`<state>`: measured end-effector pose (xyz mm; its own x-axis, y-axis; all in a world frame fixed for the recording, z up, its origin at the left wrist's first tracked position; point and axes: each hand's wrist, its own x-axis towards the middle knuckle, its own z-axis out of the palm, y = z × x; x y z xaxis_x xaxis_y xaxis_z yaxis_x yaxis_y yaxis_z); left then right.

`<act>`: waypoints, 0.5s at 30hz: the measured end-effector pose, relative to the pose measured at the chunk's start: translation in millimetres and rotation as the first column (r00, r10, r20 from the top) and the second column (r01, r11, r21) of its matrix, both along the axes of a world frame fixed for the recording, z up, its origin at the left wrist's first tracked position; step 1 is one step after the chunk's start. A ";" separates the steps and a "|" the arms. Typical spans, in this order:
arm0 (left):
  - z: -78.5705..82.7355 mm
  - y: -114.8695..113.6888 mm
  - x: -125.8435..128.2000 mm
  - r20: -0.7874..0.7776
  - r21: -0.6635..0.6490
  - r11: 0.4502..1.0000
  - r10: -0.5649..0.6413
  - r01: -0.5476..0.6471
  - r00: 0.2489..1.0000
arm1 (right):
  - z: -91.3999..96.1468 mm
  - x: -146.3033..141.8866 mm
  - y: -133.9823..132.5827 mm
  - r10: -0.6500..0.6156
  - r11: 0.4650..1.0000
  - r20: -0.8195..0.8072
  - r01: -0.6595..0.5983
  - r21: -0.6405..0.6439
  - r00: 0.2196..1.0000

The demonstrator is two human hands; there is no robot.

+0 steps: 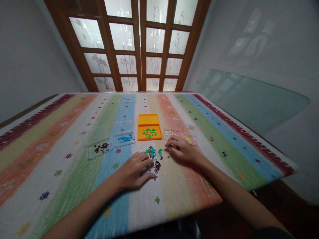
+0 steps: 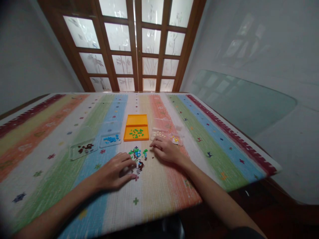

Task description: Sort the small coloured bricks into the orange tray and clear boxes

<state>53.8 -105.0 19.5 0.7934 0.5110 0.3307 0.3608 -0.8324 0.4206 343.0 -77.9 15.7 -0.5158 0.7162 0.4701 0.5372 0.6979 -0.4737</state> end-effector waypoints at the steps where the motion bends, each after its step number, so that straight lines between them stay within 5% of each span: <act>1: -1.5 1.3 -0.6 0.001 -0.006 1.000 -0.002 0.002 1.000 | 0.4 -1.2 -0.7 0.010 1.000 0.007 -0.010 0.014 1.000; 15: -11.4 0.3 7.0 0.037 -0.075 0.997 -0.029 0.032 0.999 | 7.9 -8.9 -10.7 0.019 0.998 0.096 -0.024 0.058 0.995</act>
